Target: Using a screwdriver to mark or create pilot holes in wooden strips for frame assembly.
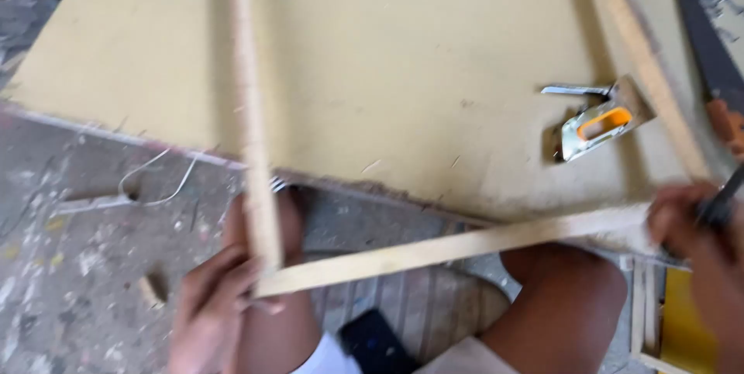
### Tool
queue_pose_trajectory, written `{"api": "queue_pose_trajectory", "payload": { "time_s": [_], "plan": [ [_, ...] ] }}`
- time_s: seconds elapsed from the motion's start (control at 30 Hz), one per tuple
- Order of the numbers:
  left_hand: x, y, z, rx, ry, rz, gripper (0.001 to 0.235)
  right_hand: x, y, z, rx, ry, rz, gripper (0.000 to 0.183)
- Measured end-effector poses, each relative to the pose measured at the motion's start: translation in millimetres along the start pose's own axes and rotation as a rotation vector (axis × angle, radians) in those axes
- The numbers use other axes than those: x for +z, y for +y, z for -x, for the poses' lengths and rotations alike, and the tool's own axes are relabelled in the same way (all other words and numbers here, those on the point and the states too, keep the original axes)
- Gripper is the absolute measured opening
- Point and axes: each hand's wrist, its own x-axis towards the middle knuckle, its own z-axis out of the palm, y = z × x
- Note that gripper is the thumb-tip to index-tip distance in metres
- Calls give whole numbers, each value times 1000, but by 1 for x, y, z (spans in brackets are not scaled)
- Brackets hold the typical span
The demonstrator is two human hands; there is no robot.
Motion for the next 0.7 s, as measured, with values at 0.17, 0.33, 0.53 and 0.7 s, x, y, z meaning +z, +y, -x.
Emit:
{"api": "queue_pose_trajectory", "payload": {
  "time_s": [0.17,0.33,0.53,0.7],
  "plan": [
    [5,17,21,52,-374,-121,16,81,-106,141,85,-274,-104,15],
    [-7,31,32,17,-416,-156,20,146,-131,171,-63,-429,-387,13],
    [-12,36,48,202,-264,-651,20,172,-161,168,47,-405,-64,13],
    [-23,21,46,316,-255,-434,15,195,-175,160,-15,-406,-71,11]
  ]
}}
